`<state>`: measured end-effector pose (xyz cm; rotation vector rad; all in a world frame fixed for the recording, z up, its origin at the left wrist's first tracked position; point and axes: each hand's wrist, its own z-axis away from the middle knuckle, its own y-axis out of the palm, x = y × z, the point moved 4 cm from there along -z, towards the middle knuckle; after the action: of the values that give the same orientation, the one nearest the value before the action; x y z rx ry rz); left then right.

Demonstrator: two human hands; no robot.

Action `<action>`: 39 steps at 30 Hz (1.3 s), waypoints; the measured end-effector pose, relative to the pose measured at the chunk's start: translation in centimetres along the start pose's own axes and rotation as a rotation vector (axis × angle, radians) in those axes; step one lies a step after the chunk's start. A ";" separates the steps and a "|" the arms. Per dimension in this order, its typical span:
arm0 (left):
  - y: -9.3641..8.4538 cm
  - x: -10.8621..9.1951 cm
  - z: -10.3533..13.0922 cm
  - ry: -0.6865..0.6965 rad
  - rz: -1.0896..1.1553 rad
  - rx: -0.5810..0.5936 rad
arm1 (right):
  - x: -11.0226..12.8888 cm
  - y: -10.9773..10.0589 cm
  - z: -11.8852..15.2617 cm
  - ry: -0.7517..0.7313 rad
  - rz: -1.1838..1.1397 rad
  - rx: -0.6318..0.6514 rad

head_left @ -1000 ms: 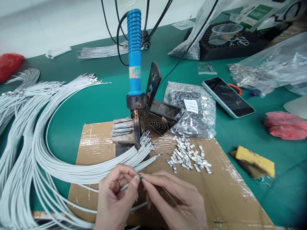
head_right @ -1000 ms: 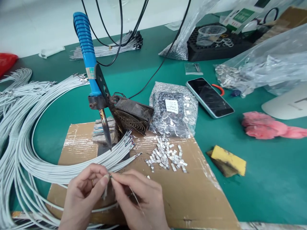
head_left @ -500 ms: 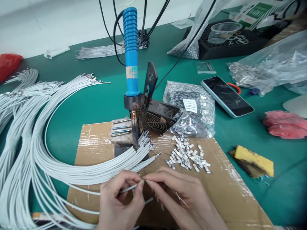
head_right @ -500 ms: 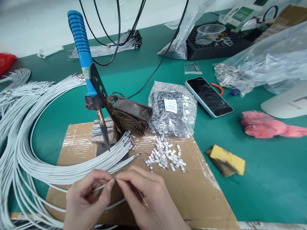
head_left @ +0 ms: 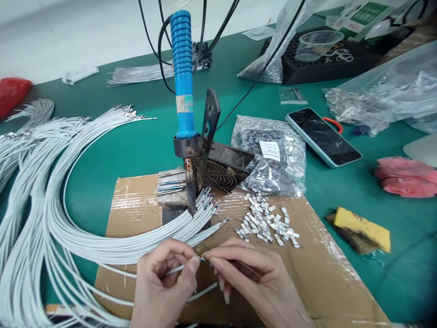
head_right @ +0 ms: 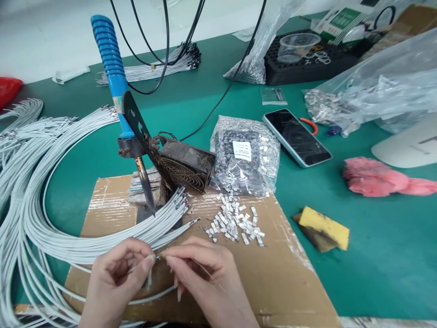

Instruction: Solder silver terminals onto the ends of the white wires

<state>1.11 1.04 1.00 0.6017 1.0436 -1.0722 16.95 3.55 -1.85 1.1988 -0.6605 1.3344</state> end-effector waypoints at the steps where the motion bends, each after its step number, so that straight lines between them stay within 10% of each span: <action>1: 0.0 0.0 0.0 -0.004 0.007 0.002 | 0.0 0.1 0.0 -0.011 0.005 0.019; 11: 0.0 0.0 0.0 -0.030 0.031 0.004 | 1.1 -0.2 0.5 -0.206 0.200 -0.061; 39: 0.0 0.1 -0.2 -0.062 0.014 0.100 | 0.0 0.7 0.6 -0.014 -0.014 -0.038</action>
<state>1.06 1.12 0.82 0.6511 0.9344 -1.1297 16.47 2.86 -1.42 1.1810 -0.6834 1.2971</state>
